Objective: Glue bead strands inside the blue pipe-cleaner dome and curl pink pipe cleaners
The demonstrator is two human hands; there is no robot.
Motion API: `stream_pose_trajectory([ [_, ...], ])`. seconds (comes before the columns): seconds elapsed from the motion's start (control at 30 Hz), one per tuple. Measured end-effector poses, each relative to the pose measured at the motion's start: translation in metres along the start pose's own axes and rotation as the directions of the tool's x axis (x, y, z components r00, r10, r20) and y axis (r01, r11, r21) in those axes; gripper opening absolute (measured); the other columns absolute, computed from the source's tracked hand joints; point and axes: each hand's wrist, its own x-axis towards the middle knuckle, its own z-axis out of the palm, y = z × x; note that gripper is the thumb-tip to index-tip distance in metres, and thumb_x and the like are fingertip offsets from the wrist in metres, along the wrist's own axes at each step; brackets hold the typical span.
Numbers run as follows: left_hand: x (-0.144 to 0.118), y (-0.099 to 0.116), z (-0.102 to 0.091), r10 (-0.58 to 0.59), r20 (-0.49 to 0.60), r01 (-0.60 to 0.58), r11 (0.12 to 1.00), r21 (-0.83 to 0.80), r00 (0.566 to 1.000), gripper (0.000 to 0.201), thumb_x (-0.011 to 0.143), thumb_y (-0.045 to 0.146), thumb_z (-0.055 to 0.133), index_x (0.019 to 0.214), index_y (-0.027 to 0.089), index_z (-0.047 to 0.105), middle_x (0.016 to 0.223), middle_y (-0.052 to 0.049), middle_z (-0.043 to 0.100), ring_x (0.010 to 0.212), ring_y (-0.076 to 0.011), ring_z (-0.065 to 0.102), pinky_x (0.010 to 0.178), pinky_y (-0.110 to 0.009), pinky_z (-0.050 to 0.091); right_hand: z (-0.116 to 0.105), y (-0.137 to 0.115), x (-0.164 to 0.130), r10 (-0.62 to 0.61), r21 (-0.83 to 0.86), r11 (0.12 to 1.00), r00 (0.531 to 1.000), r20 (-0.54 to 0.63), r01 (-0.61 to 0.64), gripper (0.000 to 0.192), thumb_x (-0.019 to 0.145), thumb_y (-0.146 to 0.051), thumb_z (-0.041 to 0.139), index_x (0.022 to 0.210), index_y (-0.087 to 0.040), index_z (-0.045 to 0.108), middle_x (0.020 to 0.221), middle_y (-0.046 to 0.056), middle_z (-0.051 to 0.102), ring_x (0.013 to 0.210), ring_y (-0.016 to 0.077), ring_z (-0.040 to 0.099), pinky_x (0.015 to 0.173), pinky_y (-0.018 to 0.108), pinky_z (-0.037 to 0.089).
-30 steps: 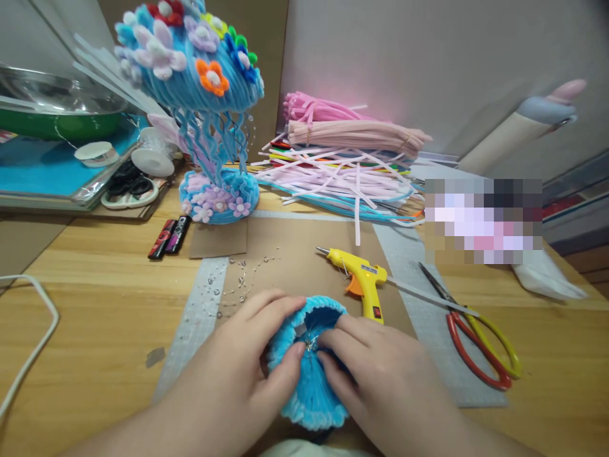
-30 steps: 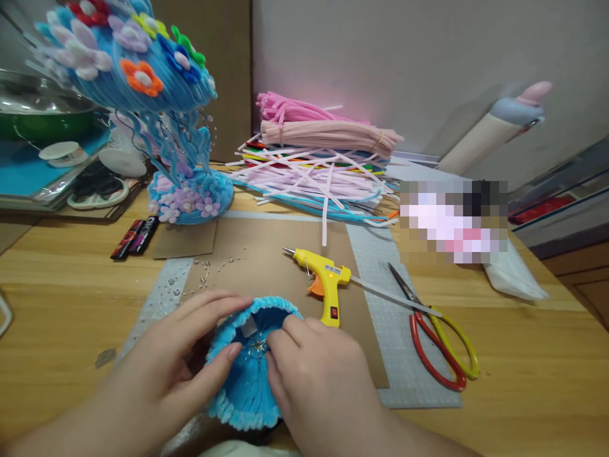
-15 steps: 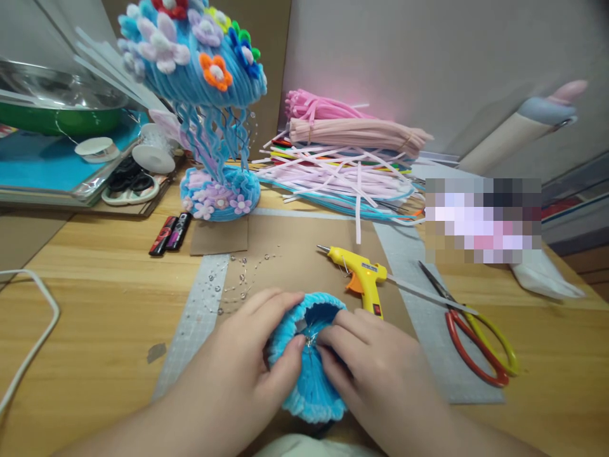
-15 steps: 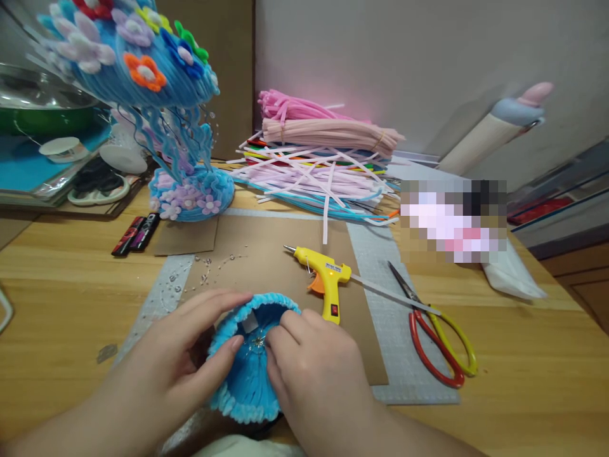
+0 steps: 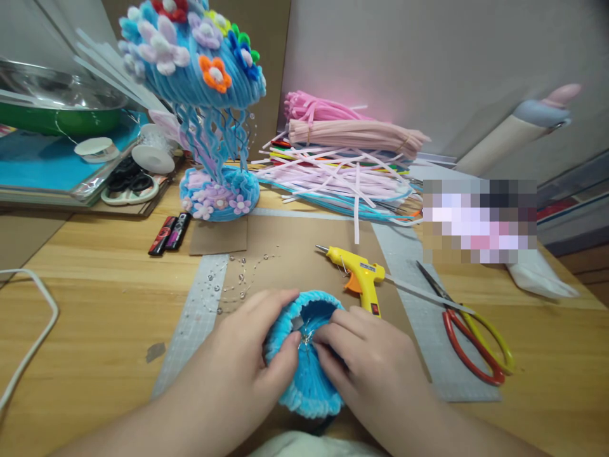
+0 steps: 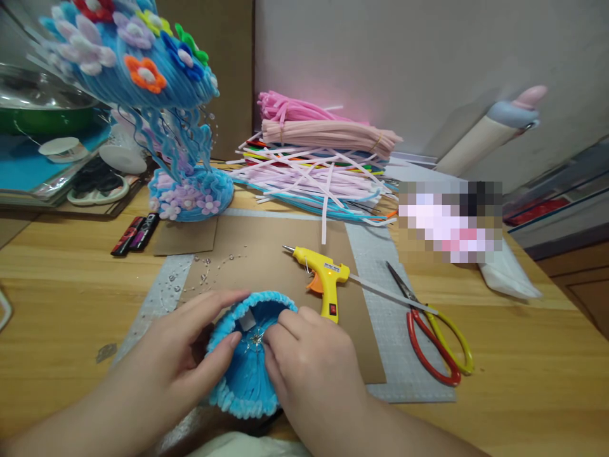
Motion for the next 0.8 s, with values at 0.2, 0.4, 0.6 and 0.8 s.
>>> stream_pose_trajectory([
  [0.2, 0.001, 0.001, -0.001, -0.01, 0.01, 0.01, 1.0, 0.002, 1.0, 0.036, 0.087, 0.022, 0.049, 0.121, 0.032, 0.05, 0.118, -0.001, 0.061, 0.104, -0.0184, 0.059, 0.085, -0.031, 0.05, 0.001, 0.0, 0.0, 0.002, 0.005, 1.0, 1.0, -0.007, -0.002, 0.019, 0.088, -0.016, 0.052, 0.075, -0.02, 0.066, 0.071, 0.001, 0.061, 0.067, 0.0187, 0.05, 0.06, 0.031, 0.03],
  [0.4, 0.0, 0.0, 0.0, -0.006, 0.003, 0.006, 1.0, -0.001, 1.0, 0.036, 0.086, 0.022, 0.05, 0.121, 0.03, 0.051, 0.118, -0.002, 0.061, 0.104, -0.0191, 0.059, 0.086, -0.032, 0.05, 0.0, 0.0, 0.001, 0.001, -0.001, 1.0, 1.0, -0.013, -0.001, 0.021, 0.088, -0.016, 0.051, 0.073, -0.02, 0.065, 0.068, 0.001, 0.06, 0.065, 0.0185, 0.048, 0.059, 0.031, 0.029],
  [0.6, -0.001, -0.001, 0.001, -0.001, 0.017, 0.001, 1.0, 0.01, 1.0, 0.037, 0.087, 0.022, 0.049, 0.122, 0.033, 0.047, 0.118, 0.001, 0.06, 0.106, -0.0171, 0.058, 0.088, -0.03, 0.048, 0.002, 0.001, 0.001, 0.005, 0.0, 1.0, 1.0, -0.012, -0.005, 0.02, 0.088, -0.017, 0.052, 0.074, -0.02, 0.066, 0.068, 0.002, 0.061, 0.065, 0.0187, 0.049, 0.059, 0.031, 0.029],
  [0.8, -0.001, -0.001, -0.001, 0.016, 0.02, -0.016, 1.0, -0.021, 1.0, 0.037, 0.088, 0.021, 0.048, 0.122, 0.034, 0.047, 0.118, 0.002, 0.059, 0.107, -0.0167, 0.057, 0.09, -0.03, 0.047, -0.011, 0.001, 0.003, 0.032, 0.073, 0.997, 0.998, 0.052, -0.036, 0.014, 0.086, -0.019, 0.057, 0.077, -0.022, 0.067, 0.071, 0.001, 0.062, 0.069, 0.0193, 0.052, 0.061, 0.032, 0.034],
])
